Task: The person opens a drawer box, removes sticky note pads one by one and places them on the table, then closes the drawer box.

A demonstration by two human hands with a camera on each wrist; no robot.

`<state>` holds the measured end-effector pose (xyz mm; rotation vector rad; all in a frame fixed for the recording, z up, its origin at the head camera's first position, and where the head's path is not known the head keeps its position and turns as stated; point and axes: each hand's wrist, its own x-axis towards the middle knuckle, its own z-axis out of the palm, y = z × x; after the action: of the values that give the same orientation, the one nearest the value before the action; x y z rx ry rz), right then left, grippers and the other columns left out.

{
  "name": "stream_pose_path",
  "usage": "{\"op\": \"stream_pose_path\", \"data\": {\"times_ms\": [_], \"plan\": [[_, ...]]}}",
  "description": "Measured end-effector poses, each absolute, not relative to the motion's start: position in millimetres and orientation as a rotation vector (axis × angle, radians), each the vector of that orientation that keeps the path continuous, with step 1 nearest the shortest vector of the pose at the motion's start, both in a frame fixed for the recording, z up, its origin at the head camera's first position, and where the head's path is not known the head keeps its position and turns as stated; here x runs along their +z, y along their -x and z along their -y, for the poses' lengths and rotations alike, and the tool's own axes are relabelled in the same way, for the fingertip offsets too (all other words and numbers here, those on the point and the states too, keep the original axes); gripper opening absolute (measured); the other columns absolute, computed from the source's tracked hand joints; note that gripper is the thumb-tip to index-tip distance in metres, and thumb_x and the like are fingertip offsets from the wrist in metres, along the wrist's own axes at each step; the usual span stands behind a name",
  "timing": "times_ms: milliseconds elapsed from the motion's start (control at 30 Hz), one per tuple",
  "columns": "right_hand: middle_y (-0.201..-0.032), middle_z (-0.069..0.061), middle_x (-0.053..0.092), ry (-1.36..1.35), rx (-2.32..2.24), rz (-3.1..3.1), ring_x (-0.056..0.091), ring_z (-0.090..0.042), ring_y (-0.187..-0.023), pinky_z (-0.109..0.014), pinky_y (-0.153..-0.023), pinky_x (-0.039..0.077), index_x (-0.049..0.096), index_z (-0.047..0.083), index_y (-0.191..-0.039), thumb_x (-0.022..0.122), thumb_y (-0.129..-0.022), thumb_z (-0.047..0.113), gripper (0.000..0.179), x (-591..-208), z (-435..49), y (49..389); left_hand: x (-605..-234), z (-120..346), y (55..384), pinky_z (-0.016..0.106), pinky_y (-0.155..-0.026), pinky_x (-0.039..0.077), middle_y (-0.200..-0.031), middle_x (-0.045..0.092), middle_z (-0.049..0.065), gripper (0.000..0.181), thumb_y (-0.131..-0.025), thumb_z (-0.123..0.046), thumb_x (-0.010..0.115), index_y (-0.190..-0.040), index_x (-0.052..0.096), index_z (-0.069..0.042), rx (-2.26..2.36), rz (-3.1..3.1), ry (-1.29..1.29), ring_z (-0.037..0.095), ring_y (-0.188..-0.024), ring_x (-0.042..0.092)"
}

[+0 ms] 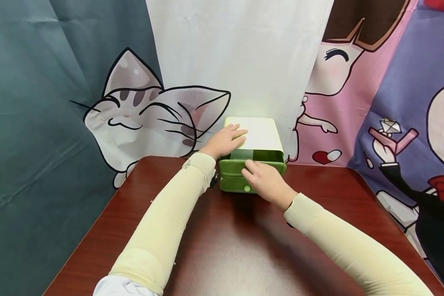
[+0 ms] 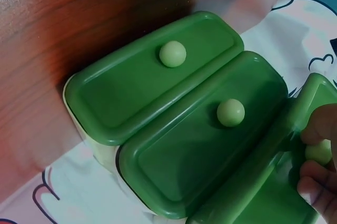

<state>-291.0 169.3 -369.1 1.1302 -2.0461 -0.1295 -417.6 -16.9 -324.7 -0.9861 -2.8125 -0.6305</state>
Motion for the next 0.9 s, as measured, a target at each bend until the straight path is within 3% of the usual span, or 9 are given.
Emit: {"op": "stream_pose_path", "data": {"times_ms": [267, 400, 633, 900], "plan": [[-0.089, -0.011, 0.049, -1.138, -0.12, 2.013, 0.049, -0.025, -0.065, -0.033, -0.057, 0.047, 0.055, 0.001, -0.082, 0.087, -0.072, 0.012, 0.036, -369, -171, 283, -327, 16, 416, 0.043, -0.121, 0.019, -0.164, 0.031, 0.003, 0.051, -0.107, -0.049, 0.031, -0.151, 0.049, -0.03, -0.657, 2.777, 0.923, 0.027, -0.154, 0.018], [-0.089, -0.011, 0.048, -1.143, -0.11, 2.025, 0.049, -0.025, -0.066, -0.034, -0.059, 0.047, 0.053, 0.002, -0.081, 0.087, -0.075, 0.016, 0.037, -372, -172, 277, -331, 16, 415, 0.041, -0.121, 0.019, -0.163, 0.033, 0.002, 0.05, -0.108, -0.045, 0.028, -0.148, 0.052, -0.03, -0.702, 2.762, 0.901, 0.024, -0.153, 0.02], [-0.088, -0.011, 0.046, -1.147, -0.121, 2.023, 0.048, -0.024, -0.065, -0.032, -0.057, 0.045, 0.055, 0.002, -0.082, 0.075, -0.086, 0.008, 0.021, -377, -173, 267, -334, 15, 414, 0.039, -0.121, 0.02, -0.161, 0.036, 0.001, 0.05, -0.108, -0.042, 0.027, -0.147, 0.055, -0.028, -0.735, 2.736, 0.884, 0.022, -0.153, 0.023], [-0.087, -0.01, 0.047, -1.148, -0.132, 2.013, 0.046, -0.025, -0.063, -0.032, -0.057, 0.045, 0.055, 0.003, -0.08, 0.059, -0.089, -0.007, 0.014, -377, -171, 260, -333, 15, 413, 0.039, -0.121, 0.021, -0.16, 0.039, 0.0, 0.047, -0.108, -0.04, 0.031, -0.145, 0.057, -0.026, -0.798, 2.714, 0.85, 0.021, -0.152, 0.025]]}}
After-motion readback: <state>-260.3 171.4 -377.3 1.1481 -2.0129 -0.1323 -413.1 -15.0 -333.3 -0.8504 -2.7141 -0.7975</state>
